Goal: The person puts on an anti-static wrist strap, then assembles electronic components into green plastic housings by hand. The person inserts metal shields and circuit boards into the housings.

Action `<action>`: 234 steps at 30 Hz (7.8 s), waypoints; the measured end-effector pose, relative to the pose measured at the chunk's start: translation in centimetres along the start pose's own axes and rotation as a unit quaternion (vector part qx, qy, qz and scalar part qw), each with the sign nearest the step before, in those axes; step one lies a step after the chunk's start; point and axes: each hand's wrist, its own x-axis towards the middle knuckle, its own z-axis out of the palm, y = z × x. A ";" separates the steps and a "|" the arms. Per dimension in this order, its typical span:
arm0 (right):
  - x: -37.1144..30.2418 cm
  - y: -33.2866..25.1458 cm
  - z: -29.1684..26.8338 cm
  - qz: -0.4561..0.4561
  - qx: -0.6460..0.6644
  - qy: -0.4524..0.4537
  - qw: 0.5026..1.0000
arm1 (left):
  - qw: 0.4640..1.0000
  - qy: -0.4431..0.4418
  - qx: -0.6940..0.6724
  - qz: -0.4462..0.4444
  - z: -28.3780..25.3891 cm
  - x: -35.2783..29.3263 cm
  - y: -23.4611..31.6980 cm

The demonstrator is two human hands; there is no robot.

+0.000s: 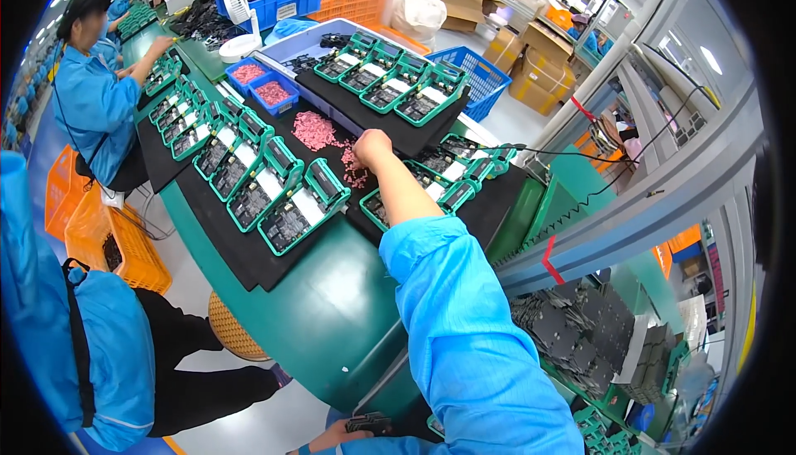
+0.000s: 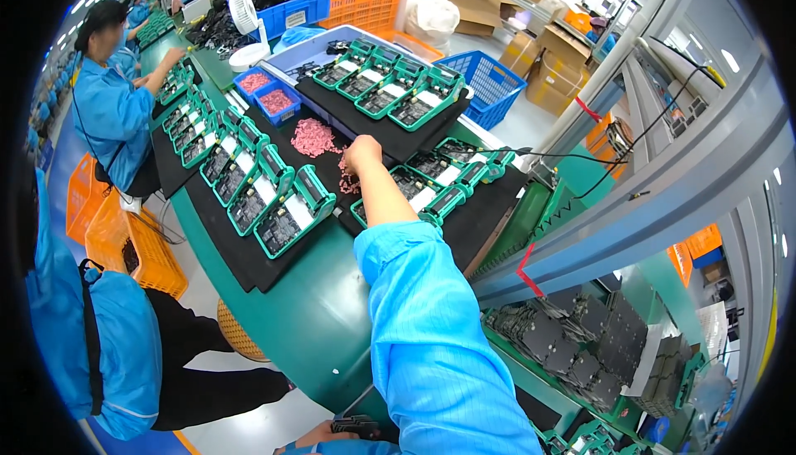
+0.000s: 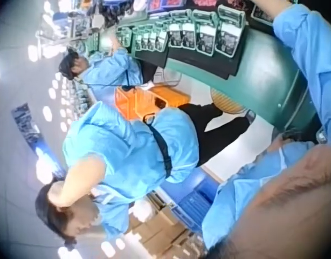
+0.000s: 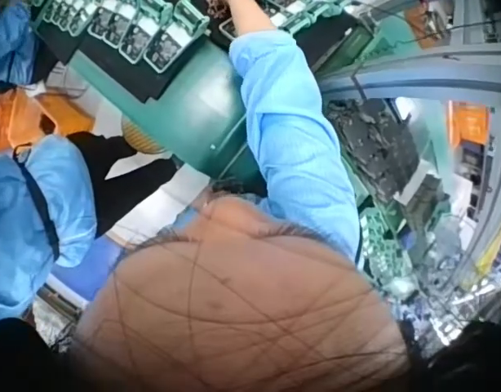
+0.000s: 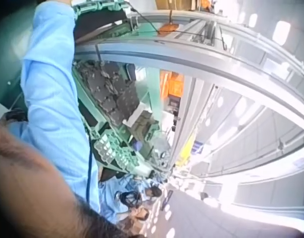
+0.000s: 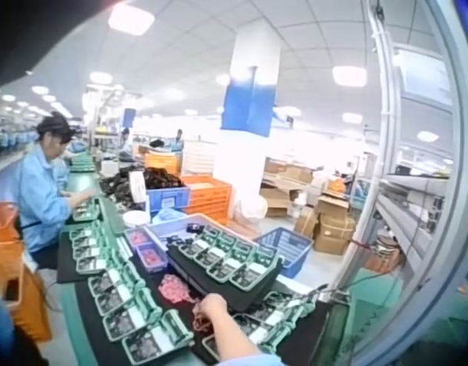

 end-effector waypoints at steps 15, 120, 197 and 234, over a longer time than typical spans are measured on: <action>-21.8 0.3 -6.4 0.025 0.719 -0.217 0.660 | 0.951 -0.046 -0.136 0.274 0.2 1.5 -7.3; -69.8 32.1 2.9 -0.072 -0.052 0.241 0.967 | 0.975 -0.074 -0.040 0.205 7.0 -2.3 -26.4; -72.1 31.6 3.0 -0.113 -0.072 0.302 0.944 | 0.946 -0.024 -0.031 0.322 7.3 -2.4 -20.6; -72.7 27.7 5.6 -0.312 -0.021 0.179 0.933 | 0.936 -0.215 -0.056 0.273 17.2 4.5 -19.3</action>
